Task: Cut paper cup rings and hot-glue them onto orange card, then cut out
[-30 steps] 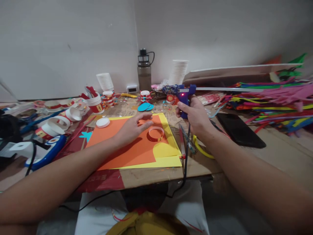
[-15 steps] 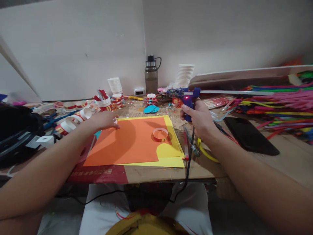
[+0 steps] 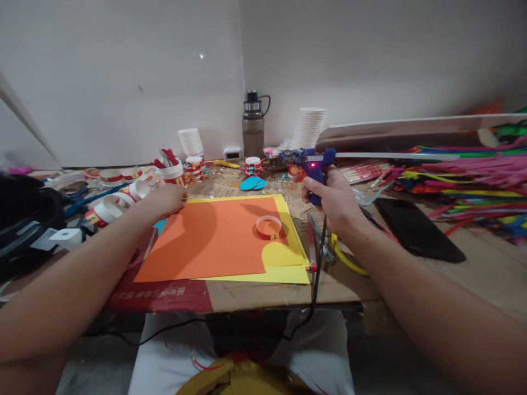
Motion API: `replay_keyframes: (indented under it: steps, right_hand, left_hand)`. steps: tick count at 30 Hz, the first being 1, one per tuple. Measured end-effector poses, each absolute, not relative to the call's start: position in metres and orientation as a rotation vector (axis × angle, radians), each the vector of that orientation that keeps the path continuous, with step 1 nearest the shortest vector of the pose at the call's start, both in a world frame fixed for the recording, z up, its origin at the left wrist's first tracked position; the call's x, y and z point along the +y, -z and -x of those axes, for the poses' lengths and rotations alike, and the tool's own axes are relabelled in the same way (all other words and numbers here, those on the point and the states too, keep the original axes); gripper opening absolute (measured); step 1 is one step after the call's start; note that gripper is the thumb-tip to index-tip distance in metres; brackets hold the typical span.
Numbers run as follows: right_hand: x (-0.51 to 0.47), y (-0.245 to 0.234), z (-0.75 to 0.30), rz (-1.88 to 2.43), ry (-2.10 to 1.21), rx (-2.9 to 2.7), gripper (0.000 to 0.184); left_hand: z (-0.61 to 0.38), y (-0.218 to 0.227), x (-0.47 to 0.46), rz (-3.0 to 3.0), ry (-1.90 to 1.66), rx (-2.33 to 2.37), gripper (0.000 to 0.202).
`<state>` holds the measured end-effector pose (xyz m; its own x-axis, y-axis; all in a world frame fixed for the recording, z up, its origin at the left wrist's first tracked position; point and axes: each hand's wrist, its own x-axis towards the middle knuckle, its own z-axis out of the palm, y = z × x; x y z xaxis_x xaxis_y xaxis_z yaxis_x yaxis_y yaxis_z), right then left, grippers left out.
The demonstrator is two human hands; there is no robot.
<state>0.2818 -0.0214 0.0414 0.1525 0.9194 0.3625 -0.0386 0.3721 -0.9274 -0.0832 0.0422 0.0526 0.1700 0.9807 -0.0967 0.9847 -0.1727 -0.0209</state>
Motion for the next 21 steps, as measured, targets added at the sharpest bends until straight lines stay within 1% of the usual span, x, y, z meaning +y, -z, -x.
replay_keyframes:
  steps: [3, 4, 6, 8, 10, 12, 21]
  right_hand:
    - [-0.022, -0.042, -0.282, 0.957, -0.866, -1.228, 0.021]
    - [-0.022, -0.042, -0.282, 0.957, -0.867, -1.231, 0.021]
    - [-0.023, -0.044, -0.283, 0.957, -0.869, -1.225, 0.021]
    - [-0.024, -0.045, -0.282, 0.959, -0.871, -1.204, 0.022]
    - [-0.025, -0.046, -0.282, 0.958, -0.872, -1.186, 0.023]
    - [-0.025, -0.047, -0.282, 0.954, -0.873, -1.182, 0.023]
    - [-0.024, -0.045, -0.283, 0.937, -0.886, -1.192, 0.026]
  left_hand:
    - [0.075, -0.057, 0.042, -2.38, 0.154, 2.269, 0.023]
    - [0.069, -0.058, 0.042, -2.423, 0.122, 2.282, 0.027]
    - [0.057, -0.059, 0.041, -2.558, 0.005, 2.012, 0.033]
    - [0.045, -0.055, 0.041, -2.566, -0.021, 1.679, 0.039]
    - [0.037, -0.049, 0.043, -2.575, 0.037, 1.532, 0.053]
    - [0.032, -0.045, 0.047, -2.61, 0.089, 1.491, 0.061]
    - [0.022, -0.046, 0.066, -2.558, 0.192, 1.419, 0.053]
